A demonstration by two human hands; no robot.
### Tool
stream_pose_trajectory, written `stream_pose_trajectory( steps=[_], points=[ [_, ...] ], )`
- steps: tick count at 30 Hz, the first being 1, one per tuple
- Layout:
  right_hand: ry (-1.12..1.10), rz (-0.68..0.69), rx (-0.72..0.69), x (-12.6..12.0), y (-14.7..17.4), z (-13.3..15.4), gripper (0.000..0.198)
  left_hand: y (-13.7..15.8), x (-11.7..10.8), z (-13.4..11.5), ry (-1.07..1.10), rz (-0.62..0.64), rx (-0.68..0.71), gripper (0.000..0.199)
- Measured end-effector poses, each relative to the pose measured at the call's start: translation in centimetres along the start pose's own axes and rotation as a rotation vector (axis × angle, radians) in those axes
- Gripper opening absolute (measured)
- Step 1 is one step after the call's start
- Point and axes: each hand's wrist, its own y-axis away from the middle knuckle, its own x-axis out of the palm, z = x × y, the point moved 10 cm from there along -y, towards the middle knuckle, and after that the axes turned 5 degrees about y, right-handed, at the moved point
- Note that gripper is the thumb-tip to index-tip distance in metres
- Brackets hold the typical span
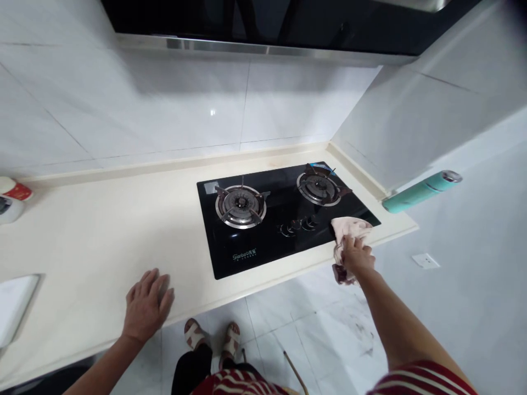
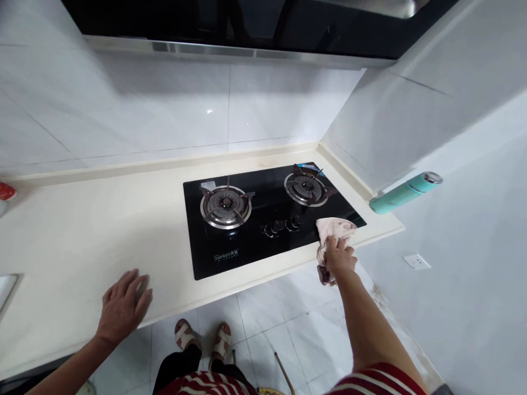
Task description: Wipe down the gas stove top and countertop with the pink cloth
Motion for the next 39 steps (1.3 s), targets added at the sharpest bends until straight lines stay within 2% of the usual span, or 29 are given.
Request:
stream_pose_trajectory(
  steps=[4, 11, 17, 21, 26, 28, 31, 33, 34, 36, 39],
  points=[
    [0.102, -0.074, -0.16, -0.9, 4.3, 4.9, 0.052, 0.0, 0.0, -0.4, -0.002, 0.005, -0.007, 0.044],
    [0.095, -0.172, -0.452, -2.9, 17.5, 18.8, 0.065, 0.2, 0.0, -0.6, 0.005, -0.005, -0.001, 0.043],
    [-0.032, -0.155, -0.72, -4.3, 27.0, 30.3, 0.044, 0.3, 0.1, -0.5, 0.013, 0.004, -0.016, 0.043],
    [-0.105, -0.119, -0.839, -4.9, 31.3, 35.7, 0.042, 0.4, 0.1, -0.6, 0.019, 0.01, -0.024, 0.043],
    [-0.187, -0.051, -1.086, -6.3, 36.5, 41.6, 0.042, 0.5, 0.2, -0.3, 0.063, -0.007, -0.019, 0.041],
    [-0.233, 0.023, -1.122, -6.9, 37.2, 42.9, 0.056, 0.8, -0.3, 0.0, 0.121, -0.041, -0.011, 0.037],
    [-0.384, 0.201, -1.185, -7.7, 36.8, 42.9, 0.082, 2.3, -2.5, -0.3, 0.223, -0.185, -0.051, 0.038],
    [-0.58, 0.311, -1.241, -8.5, 35.5, 41.5, 0.082, 3.8, -3.6, -1.9, 0.254, -0.25, -0.067, 0.048],
    [-0.688, 0.34, -1.248, -9.0, 34.3, 40.4, 0.078, 4.4, -3.6, -3.4, 0.256, -0.243, -0.048, 0.053],
    [-0.847, 0.318, -1.198, -9.7, 31.2, 38.0, 0.064, 5.1, -2.6, -7.5, 0.244, -0.154, 0.054, 0.063],
    [-0.796, 0.112, -1.111, -9.8, 26.8, 35.1, 0.047, 4.7, 0.5, -12.7, 0.242, 0.015, 0.14, 0.086]
  ],
)
